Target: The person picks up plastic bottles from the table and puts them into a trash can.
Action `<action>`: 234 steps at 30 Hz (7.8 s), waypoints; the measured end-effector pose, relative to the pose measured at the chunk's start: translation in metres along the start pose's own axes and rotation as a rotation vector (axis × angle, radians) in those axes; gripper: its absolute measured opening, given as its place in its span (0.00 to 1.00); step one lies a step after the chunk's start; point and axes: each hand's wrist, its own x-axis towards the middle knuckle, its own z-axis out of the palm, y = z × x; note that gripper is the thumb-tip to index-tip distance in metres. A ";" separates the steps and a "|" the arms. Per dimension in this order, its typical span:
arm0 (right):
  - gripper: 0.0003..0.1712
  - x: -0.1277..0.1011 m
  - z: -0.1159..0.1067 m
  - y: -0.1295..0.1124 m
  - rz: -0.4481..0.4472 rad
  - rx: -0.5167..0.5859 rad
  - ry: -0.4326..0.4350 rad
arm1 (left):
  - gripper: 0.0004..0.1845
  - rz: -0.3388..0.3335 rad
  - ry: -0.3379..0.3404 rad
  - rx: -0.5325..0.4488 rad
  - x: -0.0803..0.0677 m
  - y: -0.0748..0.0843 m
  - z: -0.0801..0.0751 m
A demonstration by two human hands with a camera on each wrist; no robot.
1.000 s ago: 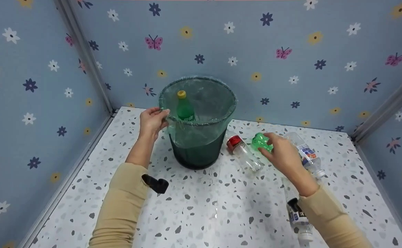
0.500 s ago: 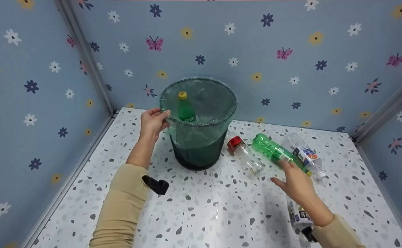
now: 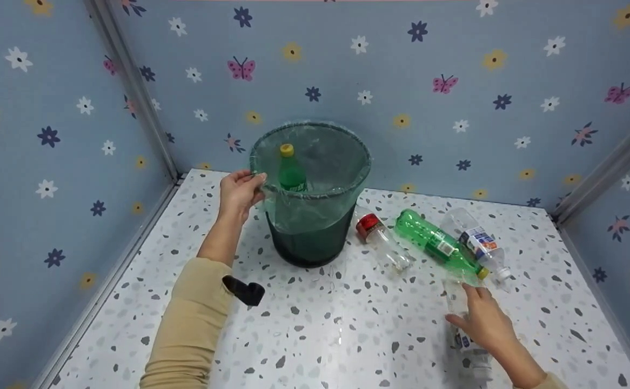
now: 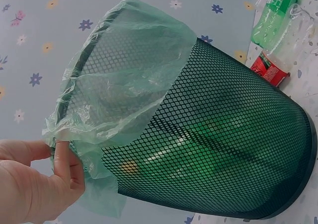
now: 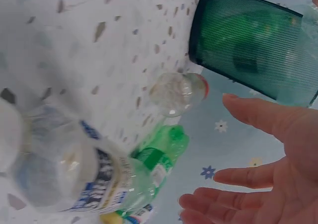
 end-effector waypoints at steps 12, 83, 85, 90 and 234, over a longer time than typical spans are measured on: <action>0.61 -0.003 0.015 0.031 0.254 -0.008 -0.202 | 0.25 0.026 -0.016 -0.005 -0.001 -0.002 -0.001; 0.49 0.001 -0.022 0.000 0.079 0.125 0.003 | 0.24 -0.013 0.000 -0.034 -0.001 0.001 0.000; 0.48 0.002 -0.028 -0.005 0.044 0.128 0.036 | 0.24 -0.014 0.002 -0.034 -0.001 0.000 0.000; 0.47 0.006 -0.044 -0.019 -0.041 0.134 0.123 | 0.24 -0.016 0.000 -0.034 -0.001 0.001 0.000; 0.22 0.157 0.043 -0.067 -0.271 0.434 0.434 | 0.24 0.007 -0.014 -0.023 -0.001 -0.003 0.000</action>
